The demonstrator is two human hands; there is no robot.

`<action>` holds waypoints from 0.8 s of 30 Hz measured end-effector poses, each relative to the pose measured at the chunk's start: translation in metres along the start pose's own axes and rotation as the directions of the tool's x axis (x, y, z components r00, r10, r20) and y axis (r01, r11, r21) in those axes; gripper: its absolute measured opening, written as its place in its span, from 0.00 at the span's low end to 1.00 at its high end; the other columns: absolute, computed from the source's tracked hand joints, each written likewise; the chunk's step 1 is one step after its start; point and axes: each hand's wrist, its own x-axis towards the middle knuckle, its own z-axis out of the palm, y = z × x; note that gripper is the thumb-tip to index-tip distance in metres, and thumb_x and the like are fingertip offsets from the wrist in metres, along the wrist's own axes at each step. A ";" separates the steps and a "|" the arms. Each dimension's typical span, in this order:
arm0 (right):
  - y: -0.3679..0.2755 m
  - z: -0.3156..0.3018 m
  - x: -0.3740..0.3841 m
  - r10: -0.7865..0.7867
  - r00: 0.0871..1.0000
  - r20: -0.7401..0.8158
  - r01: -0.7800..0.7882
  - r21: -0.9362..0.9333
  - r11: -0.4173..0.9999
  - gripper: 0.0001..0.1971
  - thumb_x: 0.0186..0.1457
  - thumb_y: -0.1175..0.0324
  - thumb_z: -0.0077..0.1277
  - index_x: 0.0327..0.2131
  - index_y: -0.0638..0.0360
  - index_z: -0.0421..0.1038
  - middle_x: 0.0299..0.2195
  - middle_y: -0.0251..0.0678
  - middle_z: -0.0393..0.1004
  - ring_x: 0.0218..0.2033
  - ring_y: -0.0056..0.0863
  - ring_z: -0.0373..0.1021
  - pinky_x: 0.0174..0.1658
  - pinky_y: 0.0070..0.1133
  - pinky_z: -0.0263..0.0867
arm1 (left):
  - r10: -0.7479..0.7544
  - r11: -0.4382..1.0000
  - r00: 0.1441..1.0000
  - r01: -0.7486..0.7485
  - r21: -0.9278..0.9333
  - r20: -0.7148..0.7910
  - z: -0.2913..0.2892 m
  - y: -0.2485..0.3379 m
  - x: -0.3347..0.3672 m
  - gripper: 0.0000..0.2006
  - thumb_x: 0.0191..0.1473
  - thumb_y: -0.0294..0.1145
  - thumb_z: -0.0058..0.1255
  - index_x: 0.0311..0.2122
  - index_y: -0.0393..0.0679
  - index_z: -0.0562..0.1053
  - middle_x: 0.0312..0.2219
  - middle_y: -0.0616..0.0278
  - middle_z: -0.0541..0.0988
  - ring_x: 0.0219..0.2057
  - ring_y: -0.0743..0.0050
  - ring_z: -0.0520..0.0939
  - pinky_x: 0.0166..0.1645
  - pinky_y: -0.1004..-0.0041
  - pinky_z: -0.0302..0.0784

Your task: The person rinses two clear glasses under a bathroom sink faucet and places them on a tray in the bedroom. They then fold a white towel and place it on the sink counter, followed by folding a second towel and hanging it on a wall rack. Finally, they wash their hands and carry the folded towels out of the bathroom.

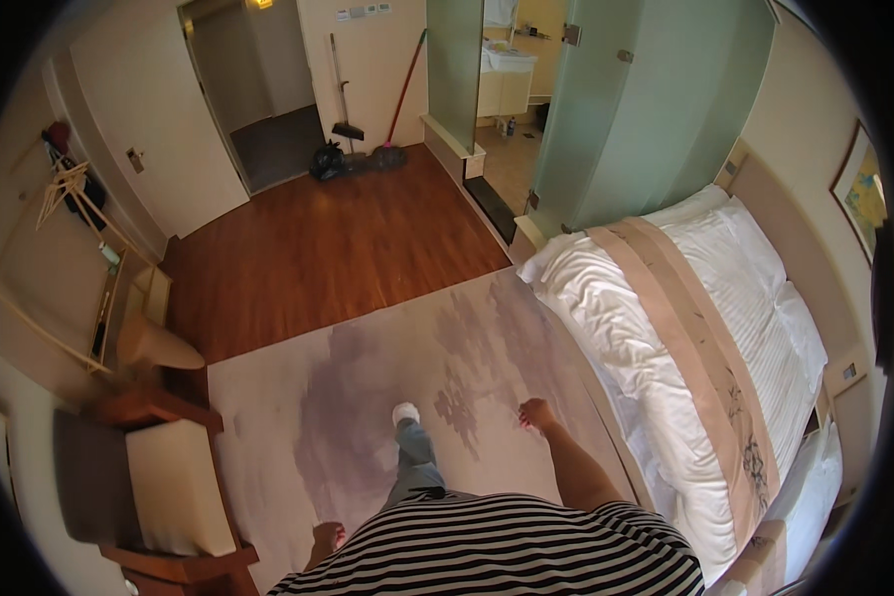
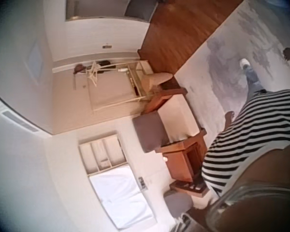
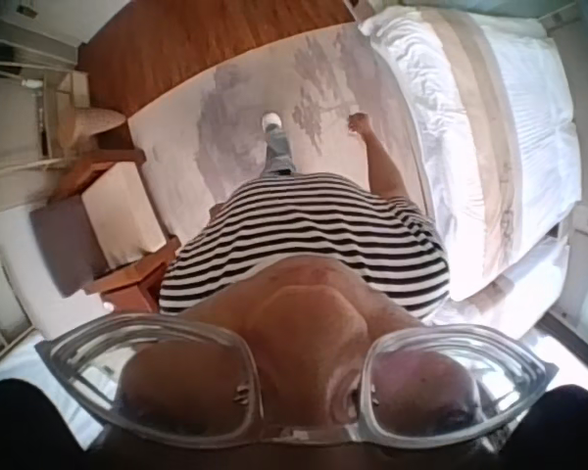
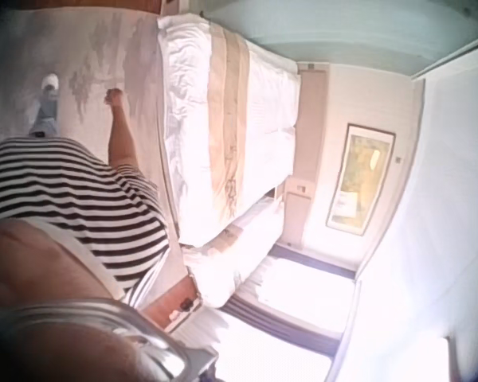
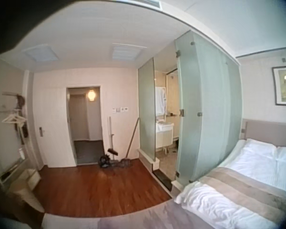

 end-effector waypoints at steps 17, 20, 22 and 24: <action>-0.069 -0.083 0.205 0.731 0.666 -0.147 -0.545 0.574 0.612 0.09 0.53 0.72 0.43 0.22 0.63 0.68 0.19 0.42 0.70 0.17 0.32 0.68 0.20 0.25 0.66 | 0.239 0.966 0.967 -0.227 -0.125 0.091 0.004 0.662 0.414 0.05 0.47 0.28 0.49 0.22 0.42 0.72 0.17 0.63 0.73 0.18 0.76 0.73 0.23 0.75 0.69; -0.080 -0.114 0.261 0.529 0.830 -0.178 -0.555 -0.358 0.751 0.12 0.52 0.66 0.46 0.37 0.62 0.73 0.24 0.41 0.75 0.22 0.32 0.71 0.30 0.28 0.69 | 0.298 0.940 0.944 -0.264 -0.215 0.144 0.045 0.753 0.458 0.05 0.48 0.28 0.49 0.22 0.42 0.72 0.17 0.64 0.73 0.18 0.77 0.72 0.24 0.77 0.68; -0.082 -0.101 0.338 0.639 0.750 -0.171 -0.625 0.137 0.769 0.08 0.53 0.70 0.42 0.29 0.63 0.69 0.20 0.41 0.71 0.18 0.32 0.69 0.22 0.28 0.66 | 0.294 0.942 0.943 -0.256 -0.219 0.159 0.063 0.796 0.492 0.04 0.48 0.28 0.51 0.24 0.40 0.73 0.19 0.62 0.75 0.19 0.76 0.74 0.24 0.75 0.72; -0.111 -0.117 0.407 0.747 0.658 -0.099 -0.557 0.604 0.570 0.11 0.54 0.74 0.38 0.21 0.64 0.65 0.15 0.40 0.67 0.15 0.31 0.67 0.15 0.28 0.64 | 0.274 0.875 0.921 -0.359 0.325 0.277 0.086 0.843 0.497 0.03 0.49 0.27 0.51 0.26 0.40 0.73 0.19 0.61 0.75 0.19 0.75 0.74 0.24 0.75 0.72</action>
